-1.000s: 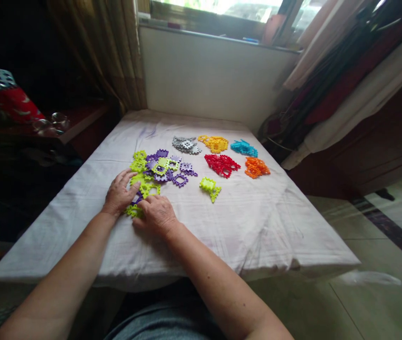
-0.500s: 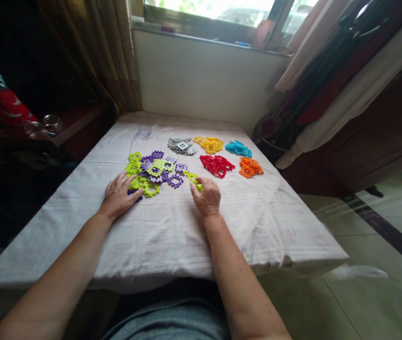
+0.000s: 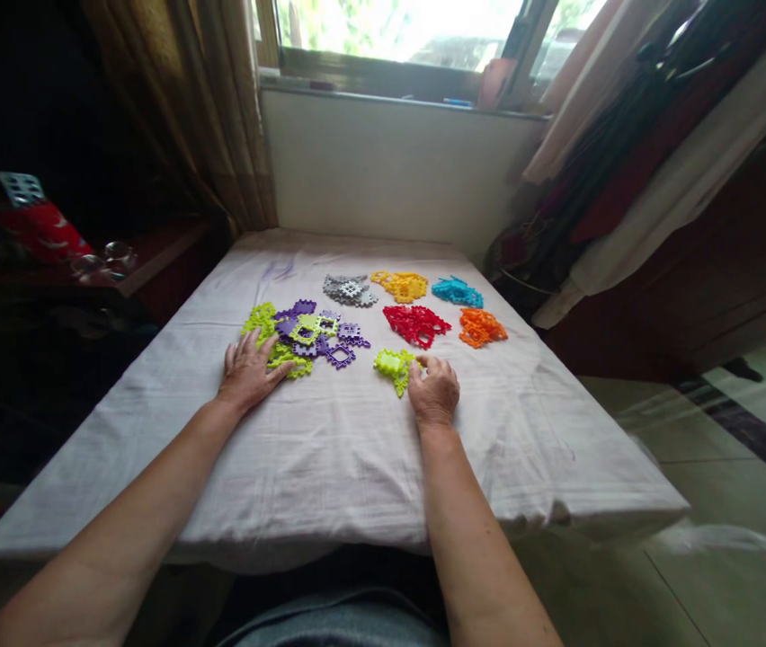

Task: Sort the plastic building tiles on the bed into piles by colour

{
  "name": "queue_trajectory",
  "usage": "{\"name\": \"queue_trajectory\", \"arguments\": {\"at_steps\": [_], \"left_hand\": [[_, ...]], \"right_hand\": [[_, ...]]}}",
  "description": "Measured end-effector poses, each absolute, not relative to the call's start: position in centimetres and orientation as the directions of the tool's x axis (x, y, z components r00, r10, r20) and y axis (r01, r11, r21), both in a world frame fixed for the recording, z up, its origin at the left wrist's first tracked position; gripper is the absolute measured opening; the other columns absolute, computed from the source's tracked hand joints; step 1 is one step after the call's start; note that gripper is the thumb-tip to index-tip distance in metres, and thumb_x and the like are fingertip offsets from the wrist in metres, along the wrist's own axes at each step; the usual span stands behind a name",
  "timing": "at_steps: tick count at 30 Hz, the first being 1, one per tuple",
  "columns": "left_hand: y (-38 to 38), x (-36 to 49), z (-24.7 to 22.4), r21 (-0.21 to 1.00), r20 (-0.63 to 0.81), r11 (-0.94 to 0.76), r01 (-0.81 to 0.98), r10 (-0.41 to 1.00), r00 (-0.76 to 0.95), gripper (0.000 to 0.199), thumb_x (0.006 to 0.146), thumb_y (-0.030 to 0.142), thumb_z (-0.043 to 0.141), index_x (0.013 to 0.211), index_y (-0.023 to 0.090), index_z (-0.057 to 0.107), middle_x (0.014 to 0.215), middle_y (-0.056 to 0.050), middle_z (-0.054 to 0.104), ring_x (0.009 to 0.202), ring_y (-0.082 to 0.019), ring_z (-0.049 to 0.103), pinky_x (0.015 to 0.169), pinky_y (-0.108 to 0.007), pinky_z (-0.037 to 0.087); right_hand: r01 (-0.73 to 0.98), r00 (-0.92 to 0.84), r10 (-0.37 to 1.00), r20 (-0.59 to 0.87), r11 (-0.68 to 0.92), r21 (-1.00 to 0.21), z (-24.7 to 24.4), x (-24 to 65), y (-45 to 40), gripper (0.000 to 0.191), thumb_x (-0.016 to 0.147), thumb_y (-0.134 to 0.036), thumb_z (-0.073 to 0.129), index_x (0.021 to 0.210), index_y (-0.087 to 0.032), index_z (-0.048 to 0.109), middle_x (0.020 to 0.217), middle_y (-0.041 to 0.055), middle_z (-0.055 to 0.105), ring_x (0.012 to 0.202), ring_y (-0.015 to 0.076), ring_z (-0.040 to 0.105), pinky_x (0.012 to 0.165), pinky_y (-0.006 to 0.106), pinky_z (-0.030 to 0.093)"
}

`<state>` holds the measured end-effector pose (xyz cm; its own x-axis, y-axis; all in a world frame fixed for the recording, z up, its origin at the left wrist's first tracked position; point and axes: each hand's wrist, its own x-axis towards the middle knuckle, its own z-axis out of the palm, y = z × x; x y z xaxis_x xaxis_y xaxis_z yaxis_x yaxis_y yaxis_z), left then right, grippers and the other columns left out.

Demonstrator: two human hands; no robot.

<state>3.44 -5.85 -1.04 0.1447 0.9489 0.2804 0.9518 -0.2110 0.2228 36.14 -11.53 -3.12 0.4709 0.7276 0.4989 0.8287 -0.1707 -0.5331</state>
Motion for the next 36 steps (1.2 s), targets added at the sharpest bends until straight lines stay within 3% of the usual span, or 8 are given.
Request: {"name": "queue_trajectory", "arguments": {"at_steps": [3,7,14,19,23,26,31,36], "left_hand": [[-5.9,3.8,-0.9,0.199,0.404,-0.338,0.920,0.883,0.237,0.040,0.086,0.051,0.059,0.114,0.024,0.068,0.152,-0.012,0.044,0.144,-0.033,0.033,0.120,-0.057,0.016],[-6.6,3.8,-0.6,0.175,0.456,-0.423,0.889,0.835,0.308,0.019,0.089,0.039,0.058,0.089,0.026,0.072,0.139,-0.006,0.059,0.138,-0.029,0.044,0.119,-0.057,0.016],[-7.0,3.2,-0.3,0.204,0.438,-0.413,0.888,0.850,0.294,0.015,0.087,0.033,0.058,0.089,0.025,0.070,0.135,-0.006,0.063,0.134,-0.028,0.049,0.117,-0.055,0.026],[-8.2,4.5,0.1,0.224,0.556,-0.529,0.818,0.759,0.338,0.019,0.093,0.033,0.052,0.095,0.026,0.069,0.131,-0.006,0.065,0.130,-0.024,0.053,0.115,-0.049,0.033],[-9.4,7.1,-0.1,0.166,0.590,-0.708,0.686,0.629,0.506,0.022,0.096,0.034,0.049,0.097,0.026,0.069,0.121,-0.006,0.070,0.117,-0.020,0.062,0.110,-0.044,0.041],[-9.7,8.3,-0.4,0.146,0.586,-0.749,0.646,0.592,0.554,0.022,0.096,0.034,0.048,0.101,0.027,0.068,0.118,-0.006,0.071,0.111,-0.019,0.065,0.107,-0.044,0.044],[-9.7,8.6,-0.7,0.125,0.612,-0.762,0.636,0.563,0.555,0.021,0.097,0.034,0.048,0.102,0.026,0.067,0.117,-0.007,0.072,0.110,-0.019,0.066,0.104,-0.041,0.047],[-9.6,8.7,-0.6,0.142,0.613,-0.733,0.665,0.592,0.522,0.025,0.096,0.035,0.048,0.113,0.024,0.063,0.124,-0.009,0.069,0.118,-0.020,0.062,0.106,-0.041,0.045]], "right_hand": [[0.839,0.424,0.713,0.559,-0.078,-0.538,-3.4,35.9,-11.3,0.024,0.083,-0.032,0.051,0.090,-0.019,0.070,0.087,0.0085,0.068,0.082,0.0217,0.059,0.084,0.035,0.046],[0.845,0.369,0.692,0.621,0.029,-0.534,-3.4,35.0,-11.3,0.023,0.084,-0.031,0.050,0.087,-0.020,0.069,0.090,0.0091,0.068,0.087,0.0226,0.059,0.086,0.035,0.046],[0.811,0.364,0.699,0.615,0.087,-0.578,-2.4,34.6,-11.8,0.023,0.085,-0.031,0.048,0.087,-0.020,0.069,0.090,0.0092,0.068,0.089,0.0223,0.060,0.089,0.036,0.047],[0.750,0.429,0.691,0.582,0.087,-0.656,-1.6,33.9,-12.2,0.029,0.086,-0.033,0.046,0.093,-0.018,0.069,0.091,0.0098,0.070,0.081,0.0209,0.062,0.083,0.036,0.050],[0.688,0.176,0.799,0.575,0.318,-0.653,-1.0,30.9,-12.8,0.031,0.088,-0.039,0.050,0.098,-0.019,0.071,0.088,0.0077,0.072,0.077,0.0179,0.065,0.080,0.032,0.052],[0.621,0.046,0.839,0.542,0.401,-0.673,-0.8,28.9,-13.2,0.027,0.086,-0.037,0.057,0.101,-0.019,0.071,0.083,0.0049,0.073,0.071,0.0157,0.066,0.073,0.028,0.053],[0.512,0.036,0.864,0.501,0.415,-0.752,-1.0,27.4,-13.4,0.024,0.084,-0.033,0.061,0.101,-0.020,0.072,0.077,0.0020,0.073,0.061,0.0129,0.064,0.063,0.024,0.053],[0.483,0.135,0.867,0.480,0.366,-0.795,-1.3,28.2,-12.8,0.024,0.084,-0.036,0.058,0.095,-0.021,0.073,0.079,0.0031,0.075,0.063,0.0142,0.065,0.064,0.026,0.053]]}}
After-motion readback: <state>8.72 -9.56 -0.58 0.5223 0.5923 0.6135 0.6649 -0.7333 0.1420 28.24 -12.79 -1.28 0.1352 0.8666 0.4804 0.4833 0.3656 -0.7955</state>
